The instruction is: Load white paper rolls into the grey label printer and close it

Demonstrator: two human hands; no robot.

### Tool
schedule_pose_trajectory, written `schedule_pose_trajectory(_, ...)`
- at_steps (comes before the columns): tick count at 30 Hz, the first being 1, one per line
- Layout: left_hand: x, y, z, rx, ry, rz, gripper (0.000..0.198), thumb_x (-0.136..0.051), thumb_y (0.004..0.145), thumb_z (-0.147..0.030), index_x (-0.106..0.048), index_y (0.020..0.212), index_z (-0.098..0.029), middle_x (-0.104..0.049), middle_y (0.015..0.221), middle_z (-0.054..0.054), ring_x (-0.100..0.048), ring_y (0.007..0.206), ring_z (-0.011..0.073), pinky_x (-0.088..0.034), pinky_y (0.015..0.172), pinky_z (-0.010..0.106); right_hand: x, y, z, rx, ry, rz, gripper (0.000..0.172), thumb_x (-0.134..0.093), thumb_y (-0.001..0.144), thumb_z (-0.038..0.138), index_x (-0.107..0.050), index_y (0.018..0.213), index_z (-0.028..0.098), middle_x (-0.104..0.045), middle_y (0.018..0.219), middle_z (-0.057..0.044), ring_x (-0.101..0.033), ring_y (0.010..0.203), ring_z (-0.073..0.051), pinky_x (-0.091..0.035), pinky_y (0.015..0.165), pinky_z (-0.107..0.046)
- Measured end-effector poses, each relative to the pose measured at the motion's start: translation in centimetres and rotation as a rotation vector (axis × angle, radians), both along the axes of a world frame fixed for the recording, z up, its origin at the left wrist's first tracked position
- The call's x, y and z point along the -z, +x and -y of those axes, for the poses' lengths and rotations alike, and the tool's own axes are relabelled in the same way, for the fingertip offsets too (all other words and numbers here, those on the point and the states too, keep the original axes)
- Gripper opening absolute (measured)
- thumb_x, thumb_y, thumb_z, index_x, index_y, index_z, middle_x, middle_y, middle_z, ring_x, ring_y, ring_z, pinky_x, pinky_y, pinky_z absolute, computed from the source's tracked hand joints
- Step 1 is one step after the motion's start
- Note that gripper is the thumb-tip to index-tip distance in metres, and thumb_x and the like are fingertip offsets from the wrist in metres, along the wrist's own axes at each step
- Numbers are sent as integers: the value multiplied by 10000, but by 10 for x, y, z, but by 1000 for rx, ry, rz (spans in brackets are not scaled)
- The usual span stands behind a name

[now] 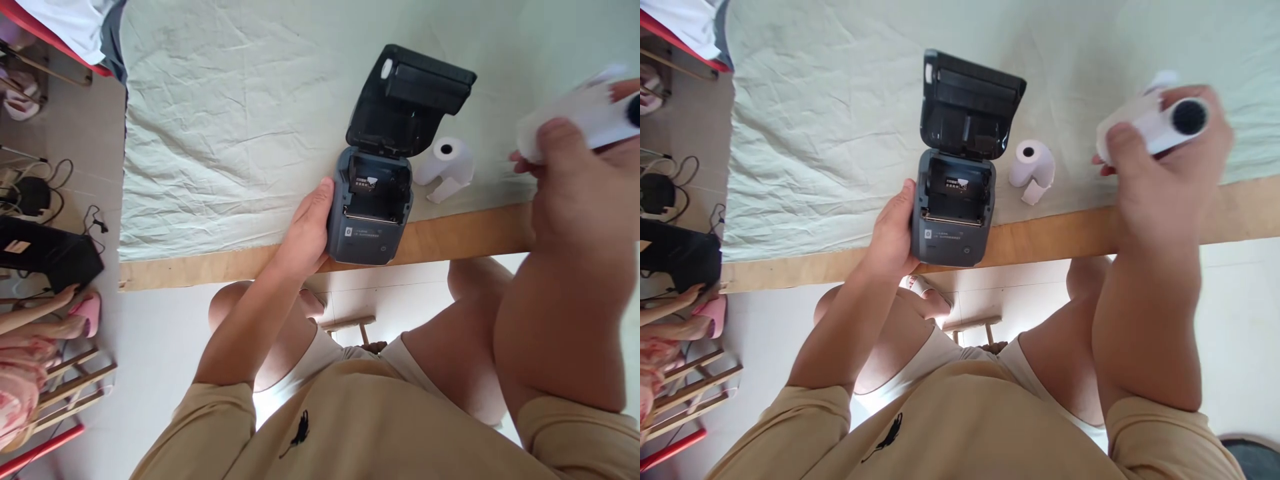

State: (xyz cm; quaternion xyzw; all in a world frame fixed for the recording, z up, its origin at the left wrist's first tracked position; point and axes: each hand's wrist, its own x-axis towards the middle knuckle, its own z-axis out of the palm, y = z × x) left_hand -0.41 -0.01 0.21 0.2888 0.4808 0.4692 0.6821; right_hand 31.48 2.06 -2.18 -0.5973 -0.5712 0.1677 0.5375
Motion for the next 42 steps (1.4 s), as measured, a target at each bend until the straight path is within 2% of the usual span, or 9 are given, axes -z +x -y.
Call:
schedule_pose_trajectory(3,2,-2,0,-36,-7,-37,392,-709,1032,-585,-734,887,-221,-759,742,-12,-858,924,221,-693,748,293,10,-7,-5,131,46,95,250,-851,892,364,-668,1028,260,-664,934,-30,-656,734,-185,-526,679,-361)
schedule_pose_trajectory(7,2,-2,0,-45,-7,-45,353,-699,1042,-545,-755,903,-226,-781,753,-18,-859,933,212,-681,714,269,11,-1,-5,192,-11,334,450,-908,806,241,-685,1194,285,-741,1150,-68,-726,1019,-266,-535,841,-389)
schedule_pose_trajectory(10,1,-1,0,-32,-9,-39,374,-687,1046,-559,-753,890,-225,-780,737,-14,-865,929,218,-700,752,284,-6,-5,6,184,-83,421,607,-892,805,214,-661,1360,298,-741,1143,-78,-742,1100,-312,-555,937,-438)
schedule_pose_trajectory(13,1,-1,0,-15,-5,-23,410,-673,1056,-577,-738,871,-217,-757,706,-21,-853,831,189,-689,715,264,-28,-26,22,77,113,500,509,-691,969,236,-672,1474,295,-716,1364,-120,-690,1347,-343,-516,1146,-481)
schedule_pose_trajectory(18,4,-2,0,-53,-7,-14,346,-672,1069,-536,-769,946,-227,-822,836,-34,-846,831,142,-671,694,213,-19,-70,21,-36,99,453,570,-815,899,362,-660,1447,333,-697,1313,-109,-743,1049,-265,-612,908,-432)
schedule_pose_trajectory(24,3,-1,0,-31,4,-5,349,-685,1059,-545,-766,935,-229,-815,829,-23,-869,957,184,-702,763,249,0,-91,5,103,34,529,431,-888,851,362,-698,1236,324,-702,1186,-94,-703,988,-273,-602,850,-448)
schedule_pose_trajectory(29,0,0,0,19,-17,17,401,-675,1049,-593,-724,882,-231,-800,795,-2,-873,1100,269,-747,862,362,-7,-94,14,-86,32,450,438,-719,944,275,-629,1366,350,-737,1193,-67,-725,1001,-248,-616,895,-426)
schedule_pose_trajectory(34,1,-1,1,10,-26,22,375,-677,1050,-563,-726,875,-235,-764,727,-17,-871,955,229,-710,709,295,5,-88,13,-161,41,436,370,-746,935,327,-726,1305,341,-705,1153,-64,-694,980,-235,-610,899,-430)
schedule_pose_trajectory(42,5,-4,0,34,-36,15,494,-643,1024,-712,-778,1055,-237,-858,956,23,-865,1041,240,-717,848,319,-12,-90,21,-95,306,141,683,-825,895,377,-569,1527,422,-665,1455,-47,-747,1086,-239,-592,776,-370)
